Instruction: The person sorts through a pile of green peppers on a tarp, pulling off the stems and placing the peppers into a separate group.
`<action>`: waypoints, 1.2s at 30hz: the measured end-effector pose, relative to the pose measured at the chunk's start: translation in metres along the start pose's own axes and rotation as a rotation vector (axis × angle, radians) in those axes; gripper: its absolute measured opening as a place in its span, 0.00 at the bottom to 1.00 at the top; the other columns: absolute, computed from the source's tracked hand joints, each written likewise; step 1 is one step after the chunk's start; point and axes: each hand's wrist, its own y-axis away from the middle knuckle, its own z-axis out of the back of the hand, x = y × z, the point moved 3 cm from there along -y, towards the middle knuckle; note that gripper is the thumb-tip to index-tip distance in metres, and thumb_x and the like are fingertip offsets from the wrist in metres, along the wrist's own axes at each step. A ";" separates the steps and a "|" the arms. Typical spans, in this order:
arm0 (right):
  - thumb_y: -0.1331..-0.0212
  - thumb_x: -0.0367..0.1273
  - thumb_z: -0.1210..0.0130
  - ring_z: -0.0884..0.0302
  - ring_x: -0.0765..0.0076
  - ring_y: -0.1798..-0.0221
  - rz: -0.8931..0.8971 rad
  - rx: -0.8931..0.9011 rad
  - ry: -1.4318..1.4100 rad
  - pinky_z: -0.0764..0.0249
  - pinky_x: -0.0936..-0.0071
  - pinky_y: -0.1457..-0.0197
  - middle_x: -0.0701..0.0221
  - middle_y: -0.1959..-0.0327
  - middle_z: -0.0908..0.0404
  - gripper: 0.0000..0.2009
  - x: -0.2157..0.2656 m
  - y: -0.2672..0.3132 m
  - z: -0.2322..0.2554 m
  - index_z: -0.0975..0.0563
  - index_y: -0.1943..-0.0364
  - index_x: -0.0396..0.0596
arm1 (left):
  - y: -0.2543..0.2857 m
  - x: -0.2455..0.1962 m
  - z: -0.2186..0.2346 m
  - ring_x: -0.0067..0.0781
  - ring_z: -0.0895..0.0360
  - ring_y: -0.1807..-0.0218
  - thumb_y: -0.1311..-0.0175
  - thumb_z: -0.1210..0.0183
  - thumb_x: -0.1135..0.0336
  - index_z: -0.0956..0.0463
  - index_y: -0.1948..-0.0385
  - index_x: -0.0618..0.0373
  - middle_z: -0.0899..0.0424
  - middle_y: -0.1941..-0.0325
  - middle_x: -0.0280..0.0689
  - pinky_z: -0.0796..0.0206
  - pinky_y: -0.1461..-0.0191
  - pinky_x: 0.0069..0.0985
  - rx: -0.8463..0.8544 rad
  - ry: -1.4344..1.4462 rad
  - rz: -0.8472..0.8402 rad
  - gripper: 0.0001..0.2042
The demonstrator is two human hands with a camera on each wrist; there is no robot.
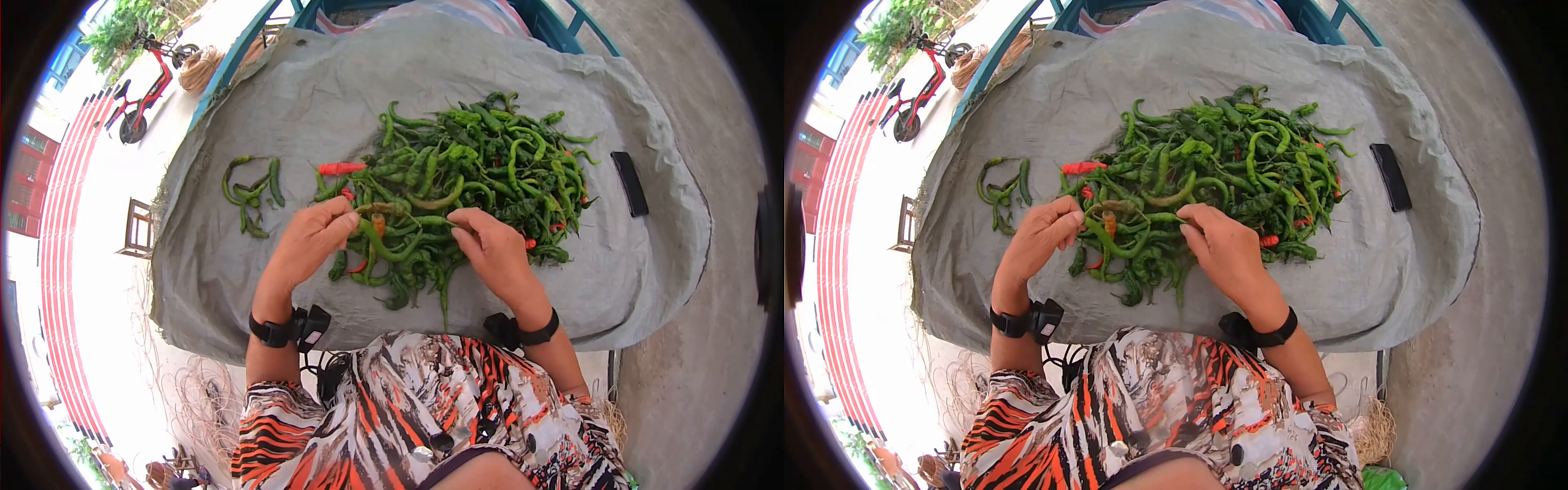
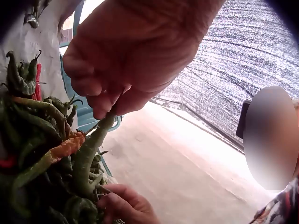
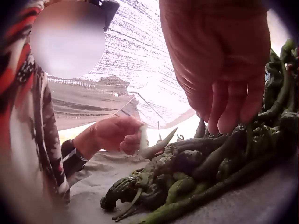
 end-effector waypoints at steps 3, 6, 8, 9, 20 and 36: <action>0.38 0.30 0.42 0.16 0.58 0.64 -0.033 -0.007 -0.041 0.23 0.69 0.62 0.67 0.62 0.15 0.08 0.001 -0.002 0.000 0.20 0.56 0.47 | -0.001 -0.004 0.001 0.13 0.36 0.74 0.29 0.47 0.61 0.25 0.69 0.57 0.30 0.77 0.25 0.43 0.70 0.16 0.071 -0.012 0.018 0.11; 0.37 0.29 0.41 0.17 0.66 0.69 -0.033 -0.052 -0.118 0.24 0.73 0.65 0.67 0.66 0.15 0.06 0.002 -0.004 0.001 0.20 0.57 0.47 | -0.006 -0.004 -0.004 0.12 0.38 0.74 0.31 0.42 0.63 0.23 0.63 0.57 0.32 0.77 0.23 0.44 0.70 0.16 -0.008 0.046 -0.045 0.08; 0.36 0.28 0.41 0.18 0.73 0.72 -0.101 -0.099 -0.246 0.25 0.76 0.68 0.68 0.69 0.15 0.06 0.003 -0.003 0.002 0.20 0.57 0.46 | -0.008 -0.007 -0.008 0.13 0.39 0.74 0.34 0.39 0.65 0.23 0.59 0.58 0.35 0.78 0.24 0.45 0.71 0.18 -0.128 0.025 -0.104 0.08; 0.36 0.28 0.41 0.19 0.75 0.73 -0.079 -0.123 -0.290 0.26 0.78 0.69 0.69 0.69 0.15 0.05 0.005 -0.003 0.003 0.20 0.58 0.45 | -0.008 -0.011 -0.010 0.14 0.39 0.74 0.36 0.37 0.67 0.23 0.56 0.58 0.36 0.79 0.25 0.45 0.71 0.19 -0.193 -0.030 -0.128 0.10; 0.30 0.27 0.46 0.22 0.81 0.72 0.147 -0.172 -0.565 0.26 0.83 0.70 0.66 0.64 0.15 0.05 0.035 0.000 0.028 0.25 0.56 0.40 | -0.013 -0.051 -0.074 0.39 0.21 0.70 0.41 0.34 0.66 0.20 0.53 0.49 0.22 0.66 0.34 0.28 0.66 0.32 -0.217 -0.312 -0.639 0.14; 0.28 0.29 0.50 0.27 0.84 0.74 -0.116 -0.220 -0.706 0.30 0.85 0.70 0.70 0.63 0.18 0.07 0.003 0.003 0.027 0.25 0.51 0.43 | -0.040 -0.056 -0.038 0.49 0.20 0.57 0.40 0.37 0.64 0.24 0.51 0.53 0.22 0.55 0.41 0.28 0.56 0.41 -0.313 -0.513 -0.342 0.15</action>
